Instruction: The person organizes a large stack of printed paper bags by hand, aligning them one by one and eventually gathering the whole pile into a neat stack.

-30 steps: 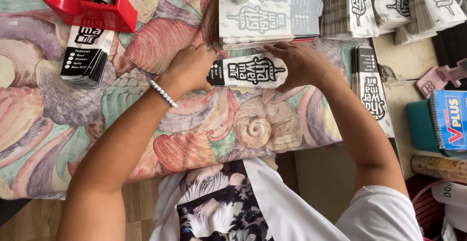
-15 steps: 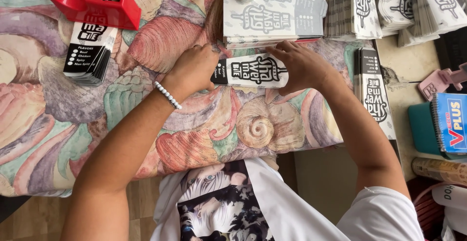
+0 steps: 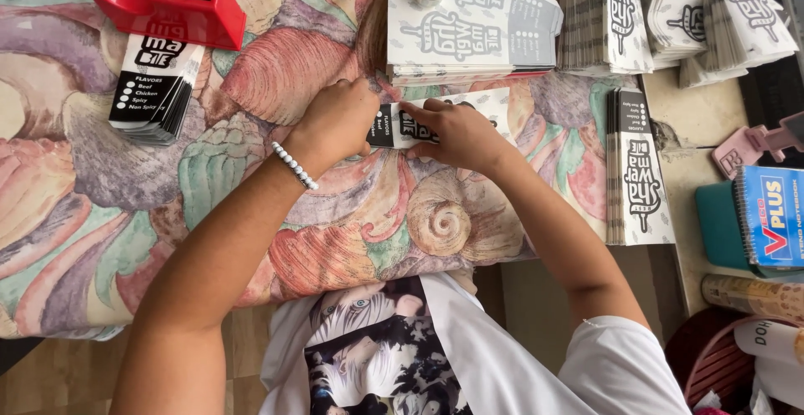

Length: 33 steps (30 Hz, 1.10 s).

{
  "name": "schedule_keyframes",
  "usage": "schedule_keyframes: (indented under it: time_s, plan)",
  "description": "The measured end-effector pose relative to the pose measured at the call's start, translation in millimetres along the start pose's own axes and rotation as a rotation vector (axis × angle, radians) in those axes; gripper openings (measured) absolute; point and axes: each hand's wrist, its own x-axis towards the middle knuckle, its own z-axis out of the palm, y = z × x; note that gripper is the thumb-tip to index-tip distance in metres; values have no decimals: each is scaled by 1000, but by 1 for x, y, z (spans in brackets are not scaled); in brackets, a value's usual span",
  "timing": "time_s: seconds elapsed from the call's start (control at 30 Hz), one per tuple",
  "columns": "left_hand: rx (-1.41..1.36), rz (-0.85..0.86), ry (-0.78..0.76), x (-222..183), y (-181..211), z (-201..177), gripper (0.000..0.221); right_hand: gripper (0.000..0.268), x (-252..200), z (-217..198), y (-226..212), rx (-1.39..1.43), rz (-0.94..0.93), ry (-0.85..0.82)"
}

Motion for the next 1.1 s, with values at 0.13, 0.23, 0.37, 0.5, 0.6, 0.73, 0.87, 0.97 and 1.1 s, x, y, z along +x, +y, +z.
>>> schedule_keyframes:
  time_s: [0.13, 0.23, 0.37, 0.5, 0.6, 0.73, 0.87, 0.97, 1.1]
  plan:
    - [25, 3, 36, -8, 12, -6, 64, 79, 3, 1, 0, -19, 19, -17]
    - [-134, 118, 209, -16, 30, -5, 53, 77, 3, 9, 4, -10, 33, -13]
    - [-75, 150, 305, -26, 40, 17, 43, 74, 1, 9, 5, -30, 27, 2]
    - [-88, 67, 115, -37, 41, 10, 54, 81, 2, -6, -4, 5, 40, -17]
    - [-69, 82, 185, -36, 40, 16, 57, 87, -3, -12, 5, 43, 131, -133]
    - [-24, 96, 198, -29, 30, 38, 62, 97, -22, -37, 17, 58, 314, -286]
    - [-17, 88, 189, -30, 31, 32, 63, 116, -41, -51, 40, -3, 456, -351]
    - [-72, 50, 127, -30, 32, 24, 65, 118, -46, -63, 40, -39, 542, -354]
    - [-93, 28, 102, -29, 30, 29, 68, 118, -52, -59, 50, -8, 629, -352]
